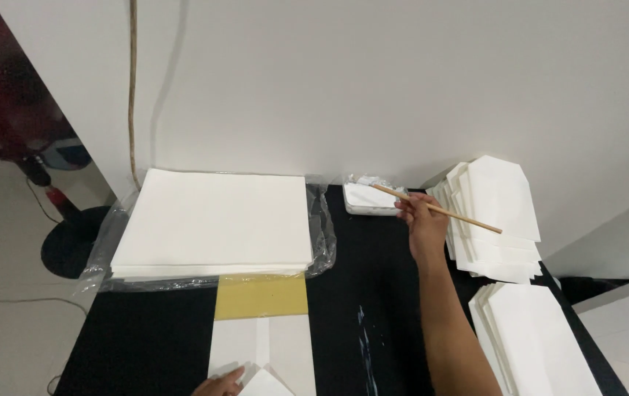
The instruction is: The person is manually assembling a paper bag by folding the bottom section and applying glue with a brush.
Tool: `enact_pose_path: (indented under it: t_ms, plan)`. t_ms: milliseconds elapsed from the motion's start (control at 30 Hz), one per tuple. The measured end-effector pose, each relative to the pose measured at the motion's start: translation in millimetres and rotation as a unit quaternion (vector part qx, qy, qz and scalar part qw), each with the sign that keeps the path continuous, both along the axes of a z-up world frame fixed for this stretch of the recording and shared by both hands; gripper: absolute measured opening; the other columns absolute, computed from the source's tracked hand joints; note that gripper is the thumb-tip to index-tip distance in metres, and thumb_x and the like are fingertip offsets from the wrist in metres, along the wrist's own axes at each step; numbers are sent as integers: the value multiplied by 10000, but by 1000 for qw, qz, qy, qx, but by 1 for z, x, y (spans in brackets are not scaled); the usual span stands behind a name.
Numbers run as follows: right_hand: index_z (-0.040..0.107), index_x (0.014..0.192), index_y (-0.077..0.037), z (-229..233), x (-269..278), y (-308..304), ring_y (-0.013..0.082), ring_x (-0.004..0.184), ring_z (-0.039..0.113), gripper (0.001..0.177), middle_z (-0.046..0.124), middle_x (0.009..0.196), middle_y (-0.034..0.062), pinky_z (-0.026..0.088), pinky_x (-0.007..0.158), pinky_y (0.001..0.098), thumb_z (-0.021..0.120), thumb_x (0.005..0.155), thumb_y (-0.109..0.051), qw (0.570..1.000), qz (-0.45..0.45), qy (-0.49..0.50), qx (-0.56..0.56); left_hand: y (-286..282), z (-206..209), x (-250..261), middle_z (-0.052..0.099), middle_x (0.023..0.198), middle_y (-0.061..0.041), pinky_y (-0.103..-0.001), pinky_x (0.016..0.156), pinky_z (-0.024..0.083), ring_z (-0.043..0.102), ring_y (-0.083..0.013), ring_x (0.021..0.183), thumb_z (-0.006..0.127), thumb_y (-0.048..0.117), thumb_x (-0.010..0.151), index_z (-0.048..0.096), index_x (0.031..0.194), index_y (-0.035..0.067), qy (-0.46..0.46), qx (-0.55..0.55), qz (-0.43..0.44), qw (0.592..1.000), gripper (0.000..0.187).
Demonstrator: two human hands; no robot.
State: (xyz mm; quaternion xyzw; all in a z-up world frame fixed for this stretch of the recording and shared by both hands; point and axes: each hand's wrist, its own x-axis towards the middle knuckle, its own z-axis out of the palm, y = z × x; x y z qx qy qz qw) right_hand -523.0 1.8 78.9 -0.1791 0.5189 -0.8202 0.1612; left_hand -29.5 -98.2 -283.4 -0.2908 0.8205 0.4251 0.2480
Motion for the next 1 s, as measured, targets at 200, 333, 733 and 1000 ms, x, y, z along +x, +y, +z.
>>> enact_pose_path:
  t_ms: [200,333,733,1000]
  plan:
    - [656,978,35,-14,53,69,314,781,725,107,677,881,211,553,621,320,568,917,40,995,90,10,-52,73,171,16,764,1103,133,-189,889,542,690,-43,879,715,371,825,612,1437,375,250,-97,238,933,621]
    - [667,1092,32,-21,126,124,249,806,692,186,691,975,212,539,641,283,680,941,-77,970,199,94,-102,99,300,17,708,1342,67,-210,985,538,711,-53,1091,668,261,935,572,1480,313,181,-35,276,943,556]
    - [761,832,-8,-30,277,196,225,919,754,79,767,920,181,695,818,351,764,794,61,936,221,229,148,100,264,25,682,1189,-33,-344,944,508,622,-189,1031,633,195,966,490,1521,131,392,-134,160,896,577]
    - [746,791,-23,-40,298,189,199,895,743,75,761,882,152,638,809,303,777,826,36,934,221,234,155,103,278,25,677,1201,-36,-355,885,498,603,-206,1008,623,212,965,439,1550,121,367,-132,154,908,619]
